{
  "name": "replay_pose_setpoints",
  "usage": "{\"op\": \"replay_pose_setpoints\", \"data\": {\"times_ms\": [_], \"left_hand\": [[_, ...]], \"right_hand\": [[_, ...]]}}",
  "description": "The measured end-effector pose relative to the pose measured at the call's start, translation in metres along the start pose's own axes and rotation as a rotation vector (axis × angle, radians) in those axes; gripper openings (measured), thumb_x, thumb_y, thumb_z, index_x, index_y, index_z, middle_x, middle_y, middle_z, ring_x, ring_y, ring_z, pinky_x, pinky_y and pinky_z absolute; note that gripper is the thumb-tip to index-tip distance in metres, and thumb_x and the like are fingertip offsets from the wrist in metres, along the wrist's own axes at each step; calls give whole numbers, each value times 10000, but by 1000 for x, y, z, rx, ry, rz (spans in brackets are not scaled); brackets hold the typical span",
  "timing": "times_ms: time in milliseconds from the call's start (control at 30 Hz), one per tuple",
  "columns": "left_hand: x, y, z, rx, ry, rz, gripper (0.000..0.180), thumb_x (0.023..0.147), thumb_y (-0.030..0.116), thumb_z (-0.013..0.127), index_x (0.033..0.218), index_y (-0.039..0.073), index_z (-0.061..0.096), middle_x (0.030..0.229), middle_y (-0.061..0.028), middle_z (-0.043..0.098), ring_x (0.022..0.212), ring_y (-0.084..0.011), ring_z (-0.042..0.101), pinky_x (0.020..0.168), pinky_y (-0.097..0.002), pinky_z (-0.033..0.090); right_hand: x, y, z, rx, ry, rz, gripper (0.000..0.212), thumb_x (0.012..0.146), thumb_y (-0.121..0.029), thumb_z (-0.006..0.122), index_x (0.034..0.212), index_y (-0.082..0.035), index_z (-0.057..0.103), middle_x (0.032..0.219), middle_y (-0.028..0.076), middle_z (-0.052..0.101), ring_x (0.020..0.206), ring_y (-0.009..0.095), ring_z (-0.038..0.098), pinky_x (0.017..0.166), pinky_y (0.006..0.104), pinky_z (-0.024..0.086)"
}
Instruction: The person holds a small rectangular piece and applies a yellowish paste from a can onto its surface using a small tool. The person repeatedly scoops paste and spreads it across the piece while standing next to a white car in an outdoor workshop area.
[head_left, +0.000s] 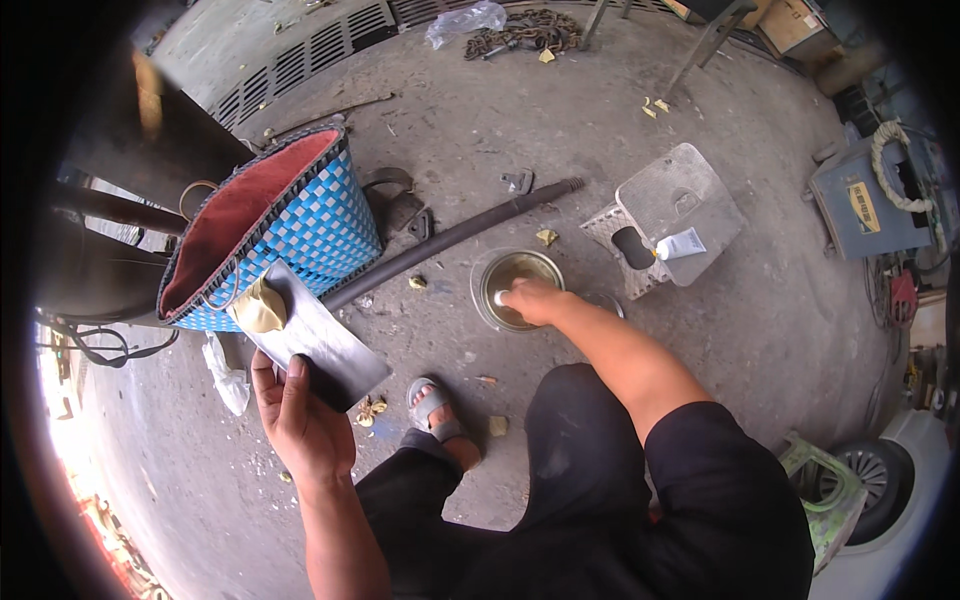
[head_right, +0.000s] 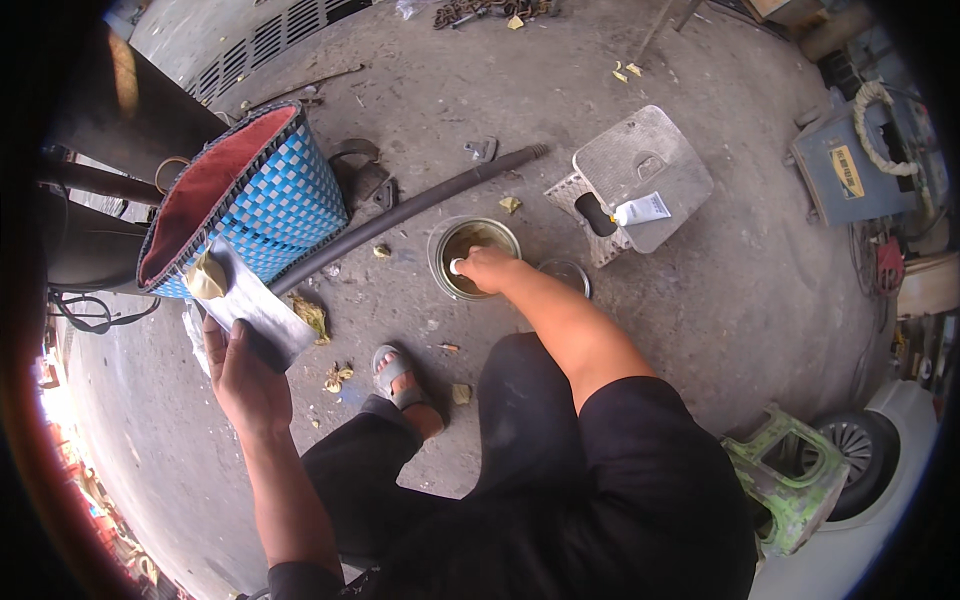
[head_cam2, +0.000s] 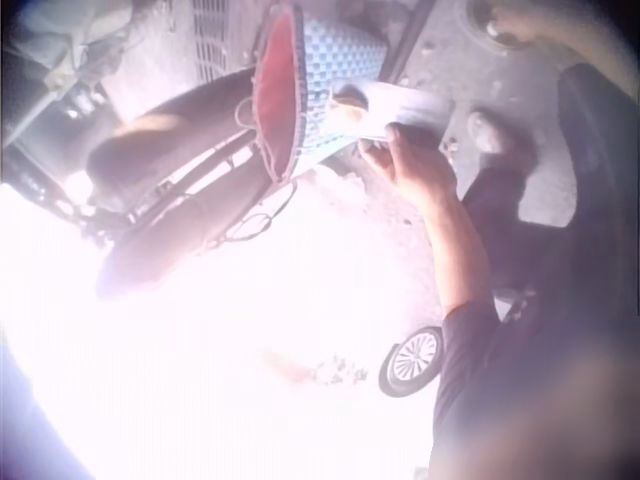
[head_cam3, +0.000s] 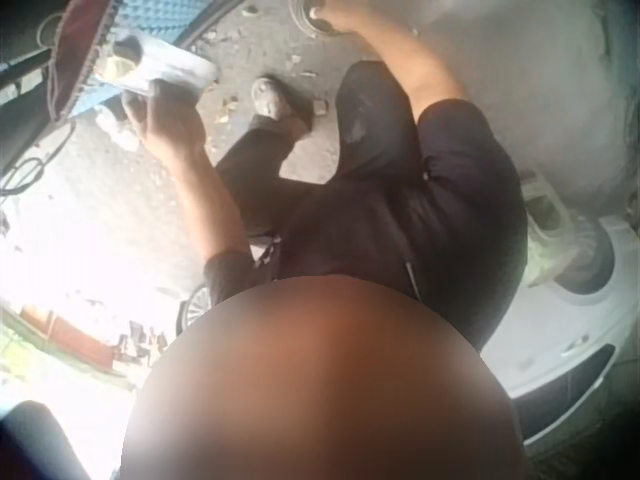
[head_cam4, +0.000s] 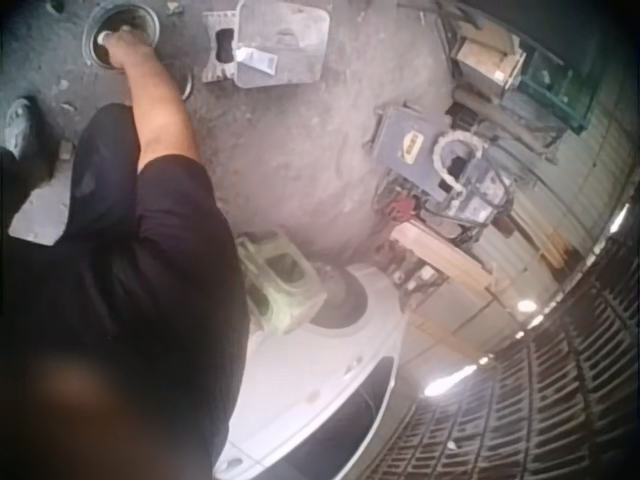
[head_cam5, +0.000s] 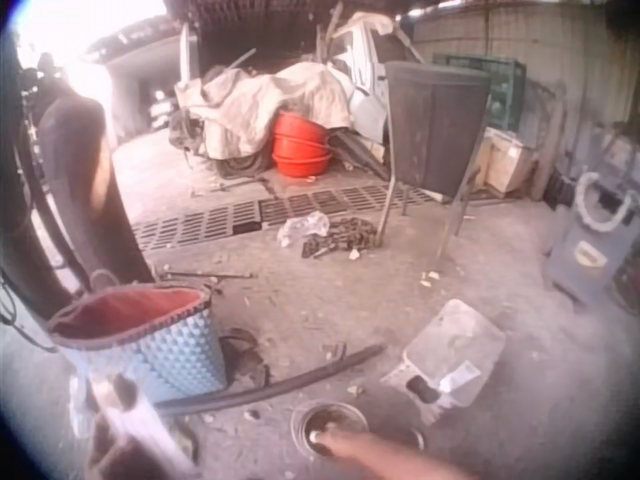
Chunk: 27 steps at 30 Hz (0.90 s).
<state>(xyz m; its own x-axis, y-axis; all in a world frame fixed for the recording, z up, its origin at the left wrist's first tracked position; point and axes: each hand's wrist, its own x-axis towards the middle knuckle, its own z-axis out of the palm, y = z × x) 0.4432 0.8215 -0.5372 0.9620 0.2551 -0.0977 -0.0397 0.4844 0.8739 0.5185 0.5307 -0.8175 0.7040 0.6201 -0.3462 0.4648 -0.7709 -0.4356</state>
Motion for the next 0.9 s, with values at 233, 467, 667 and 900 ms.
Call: {"op": "replay_pose_setpoints", "data": {"times_ms": [233, 467, 667, 900], "left_hand": [[-3, 0, 7, -14, 37, -7, 372, 917, -22, 493, 1284, 9, 445, 1240, -103, 568, 1163, -194, 533, 1047, -369, 374], [-2, -1, 16, 18, 47, -32, 359, 905, -25, 515, 1258, 8, 462, 1153, -103, 609, 1068, -175, 577, 986, -335, 415], [1, -12, 15, 75, -24, -7, 345, 909, -17, 528, 1251, 9, 486, 1094, -81, 639, 998, -120, 582, 917, -278, 428], [10, -42, 14, 239, -143, -161, 328, 907, -46, 499, 1232, 3, 501, 1112, -71, 628, 996, -116, 569, 903, -265, 429]], "right_hand": [[14, 3, -18, -166, -232, -103, 165, 830, -56, 558, 977, -94, 621, 953, 150, 685, 935, 328, 662, 759, 442, 516], [-16, -7, -62, -152, -53, -3, 201, 774, -54, 605, 962, -104, 656, 934, 137, 684, 907, 335, 655, 758, 451, 505], [-77, -20, -100, 41, 258, 132, 258, 754, 4, 565, 986, -76, 644, 977, 169, 660, 951, 354, 624, 781, 471, 489], [-150, -60, -154, 406, 667, 132, 356, 787, 1, 601, 1138, -50, 634, 1069, 185, 656, 1024, 356, 616, 871, 384, 496]]}}
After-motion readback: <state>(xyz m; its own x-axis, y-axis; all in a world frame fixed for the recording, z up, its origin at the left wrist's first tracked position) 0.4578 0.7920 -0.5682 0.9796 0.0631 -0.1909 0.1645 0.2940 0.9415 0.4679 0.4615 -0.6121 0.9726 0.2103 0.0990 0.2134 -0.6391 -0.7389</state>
